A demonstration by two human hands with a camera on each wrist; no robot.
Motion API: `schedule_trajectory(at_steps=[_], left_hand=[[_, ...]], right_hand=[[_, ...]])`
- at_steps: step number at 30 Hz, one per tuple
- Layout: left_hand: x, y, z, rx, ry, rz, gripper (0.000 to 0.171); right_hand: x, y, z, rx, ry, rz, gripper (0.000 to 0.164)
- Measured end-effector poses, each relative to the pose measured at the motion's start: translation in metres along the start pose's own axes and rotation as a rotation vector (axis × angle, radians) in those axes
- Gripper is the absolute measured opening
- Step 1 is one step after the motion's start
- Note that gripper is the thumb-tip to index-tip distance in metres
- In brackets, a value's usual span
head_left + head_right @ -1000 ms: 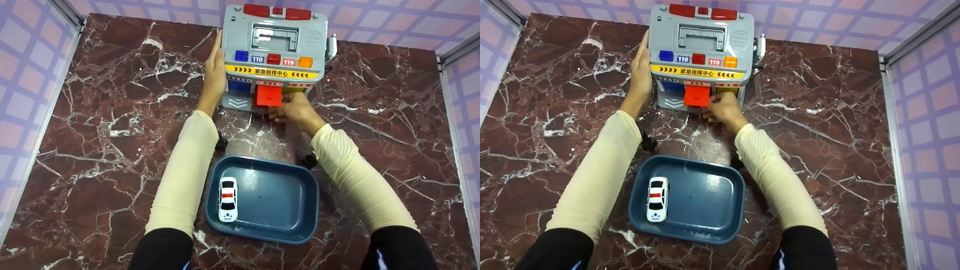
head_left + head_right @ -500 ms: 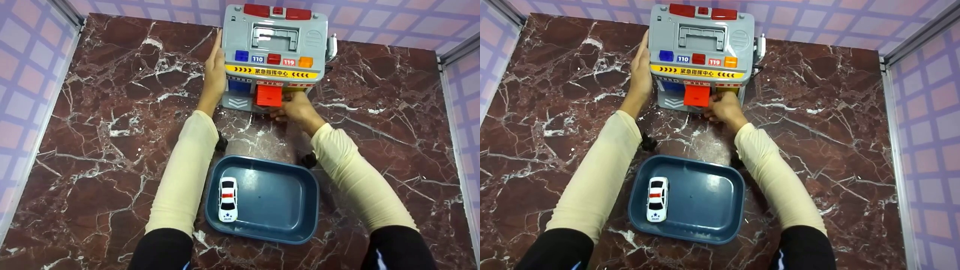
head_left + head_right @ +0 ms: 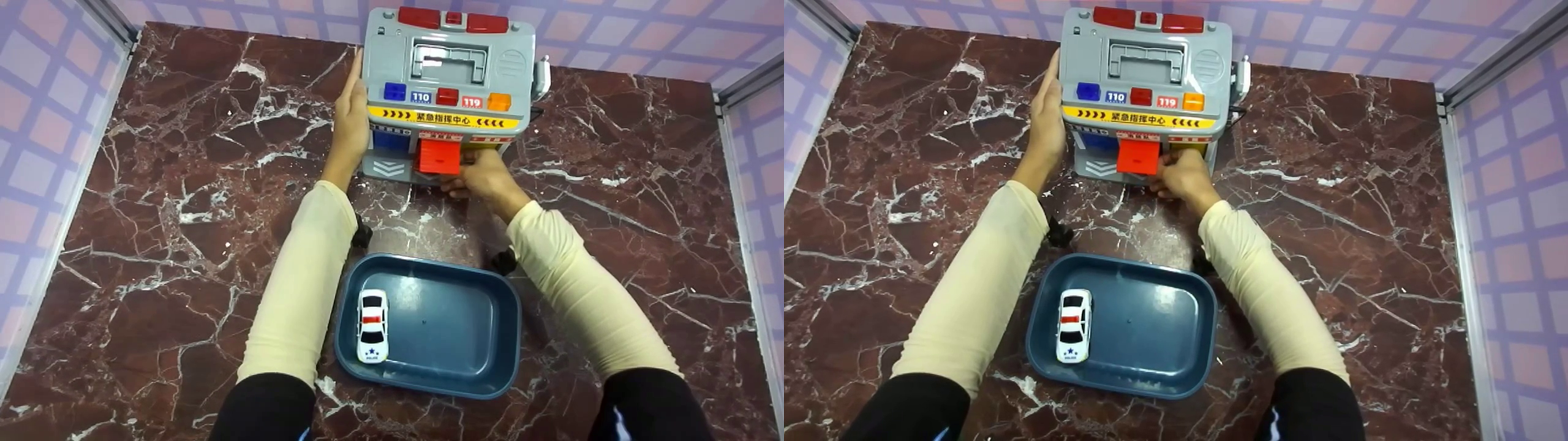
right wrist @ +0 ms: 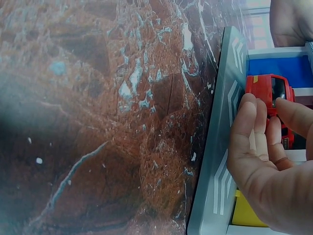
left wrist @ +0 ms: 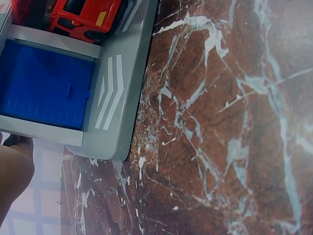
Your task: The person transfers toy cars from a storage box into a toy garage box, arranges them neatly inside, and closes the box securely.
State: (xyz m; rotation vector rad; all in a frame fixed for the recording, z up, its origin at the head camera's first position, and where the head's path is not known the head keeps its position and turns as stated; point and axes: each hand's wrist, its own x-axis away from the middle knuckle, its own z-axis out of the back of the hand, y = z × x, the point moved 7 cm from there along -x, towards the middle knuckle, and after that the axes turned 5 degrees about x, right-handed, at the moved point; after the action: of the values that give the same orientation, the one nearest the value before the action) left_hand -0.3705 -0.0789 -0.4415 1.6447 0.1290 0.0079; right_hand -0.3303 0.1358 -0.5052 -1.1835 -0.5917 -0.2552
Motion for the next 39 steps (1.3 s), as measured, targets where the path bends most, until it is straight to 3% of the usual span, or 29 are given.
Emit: schedule_trajectory(at_steps=[11,16,25,34,39], left_hand=[[0.003,-0.002,0.001,0.045,0.012,0.052,0.05],[-0.003,-0.008,0.001,0.034,0.004,0.028,0.05],[-0.014,-0.026,0.005,0.019,-0.004,0.006,0.05],[-0.014,-0.027,0.005,0.055,-0.001,0.003,0.049],[-0.005,-0.012,0.003,0.059,0.002,0.02,0.05]], right_hand=[[0.0,-0.001,0.0,-0.022,0.018,0.015,0.033],[-0.001,-0.003,0.0,-0.083,0.035,0.036,0.03],[-0.001,-0.005,0.001,-0.081,0.045,0.042,0.037],[-0.001,-0.005,0.003,-0.083,0.071,0.04,0.032],[-0.002,-0.005,0.004,-0.092,0.078,0.033,0.032]])
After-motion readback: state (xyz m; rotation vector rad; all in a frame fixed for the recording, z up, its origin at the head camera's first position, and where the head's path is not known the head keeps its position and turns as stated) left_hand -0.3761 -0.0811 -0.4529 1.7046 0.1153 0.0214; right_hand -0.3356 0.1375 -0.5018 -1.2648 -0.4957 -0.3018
